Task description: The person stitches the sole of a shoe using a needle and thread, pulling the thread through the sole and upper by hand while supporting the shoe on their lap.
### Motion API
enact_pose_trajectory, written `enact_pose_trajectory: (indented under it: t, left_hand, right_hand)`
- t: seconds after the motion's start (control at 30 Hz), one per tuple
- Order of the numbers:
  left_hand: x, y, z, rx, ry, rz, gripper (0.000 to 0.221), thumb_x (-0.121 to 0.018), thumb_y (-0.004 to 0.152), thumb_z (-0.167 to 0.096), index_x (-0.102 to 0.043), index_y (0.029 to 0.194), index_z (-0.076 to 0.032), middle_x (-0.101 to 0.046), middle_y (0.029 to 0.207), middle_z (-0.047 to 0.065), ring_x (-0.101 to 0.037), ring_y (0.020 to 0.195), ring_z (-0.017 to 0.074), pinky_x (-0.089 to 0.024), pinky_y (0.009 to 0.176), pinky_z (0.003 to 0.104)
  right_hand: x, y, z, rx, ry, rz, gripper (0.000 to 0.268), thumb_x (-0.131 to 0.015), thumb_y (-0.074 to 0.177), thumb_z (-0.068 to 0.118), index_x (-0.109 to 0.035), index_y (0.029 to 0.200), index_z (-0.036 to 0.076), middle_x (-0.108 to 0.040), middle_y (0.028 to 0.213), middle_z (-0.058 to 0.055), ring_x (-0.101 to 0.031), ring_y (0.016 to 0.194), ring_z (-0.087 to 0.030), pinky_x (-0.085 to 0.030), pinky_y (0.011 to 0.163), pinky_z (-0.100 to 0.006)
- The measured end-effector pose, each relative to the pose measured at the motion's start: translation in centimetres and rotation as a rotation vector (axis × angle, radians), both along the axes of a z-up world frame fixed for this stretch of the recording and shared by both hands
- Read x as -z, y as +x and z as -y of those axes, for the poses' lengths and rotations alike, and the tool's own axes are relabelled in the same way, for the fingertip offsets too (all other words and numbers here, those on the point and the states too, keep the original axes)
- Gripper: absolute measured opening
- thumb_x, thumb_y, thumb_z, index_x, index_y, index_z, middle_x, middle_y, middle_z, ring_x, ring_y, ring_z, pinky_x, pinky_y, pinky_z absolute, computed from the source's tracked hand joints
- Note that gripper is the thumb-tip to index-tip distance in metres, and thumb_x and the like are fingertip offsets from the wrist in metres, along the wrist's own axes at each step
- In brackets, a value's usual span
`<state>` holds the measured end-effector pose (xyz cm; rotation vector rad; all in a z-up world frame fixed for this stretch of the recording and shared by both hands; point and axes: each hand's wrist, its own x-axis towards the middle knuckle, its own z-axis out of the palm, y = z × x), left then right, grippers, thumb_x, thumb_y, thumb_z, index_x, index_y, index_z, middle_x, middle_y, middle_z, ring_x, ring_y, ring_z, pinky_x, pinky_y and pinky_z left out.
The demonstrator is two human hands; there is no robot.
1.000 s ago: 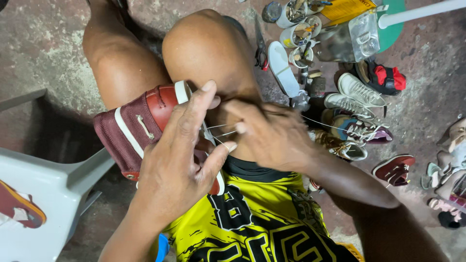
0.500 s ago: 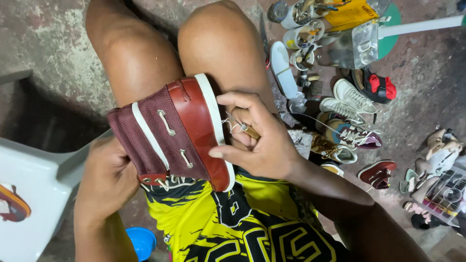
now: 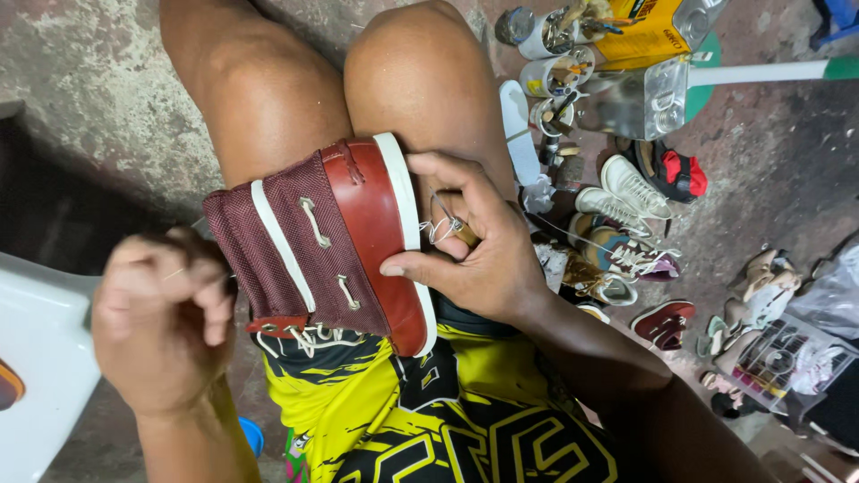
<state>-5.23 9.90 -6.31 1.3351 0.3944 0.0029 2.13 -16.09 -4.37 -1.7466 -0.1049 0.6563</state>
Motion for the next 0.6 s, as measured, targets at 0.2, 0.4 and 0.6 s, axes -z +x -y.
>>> enact_pose_trajectory:
  t: [0.2, 0.4, 0.6]
  left_hand:
    - [-1.0, 0.4, -0.2, 0.241, 0.576, -0.004, 0.011, -0.067, 0.094, -0.004, -0.060, 0.094, 0.004, -0.059, 0.091, 0.002, -0.052, 0.071, 0.0057, -0.040, 0.062, 0.022]
    - [2.7, -1.6, -3.6, -0.083, 0.217, -0.049, 0.050, -0.082, 0.089, 0.000, -0.038, 0.068, -0.011, -0.041, 0.067, -0.006, -0.037, 0.059, -0.0003, -0.028, 0.056, 0.017]
    - [6.6, -5.0, -7.3, -0.309, 0.103, -0.048, 0.051, -0.079, 0.103, 0.002, -0.039, 0.075, -0.013, -0.045, 0.065, -0.003, -0.040, 0.055, 0.0036, -0.033, 0.053, 0.018]
  right_hand:
    - [-0.3, 0.2, -0.5, 0.016, 0.089, -0.030, 0.081, -0.087, 0.085, 0.002, -0.040, 0.150, 0.004, -0.065, 0.118, 0.000, -0.061, 0.102, -0.002, -0.052, 0.086, -0.018]
    - [-0.7, 1.1, -1.8, 0.069, 0.075, -0.138, 0.077, -0.086, 0.081, 0.001, -0.043, 0.145, 0.004, -0.063, 0.118, 0.003, -0.061, 0.095, 0.000, -0.052, 0.080, -0.017]
    - [-0.9, 1.0, -2.3, 0.077, -0.004, -0.152, 0.076, -0.087, 0.079, 0.000, -0.047, 0.143, 0.006, -0.063, 0.111, 0.002, -0.054, 0.083, 0.000, -0.044, 0.069, -0.016]
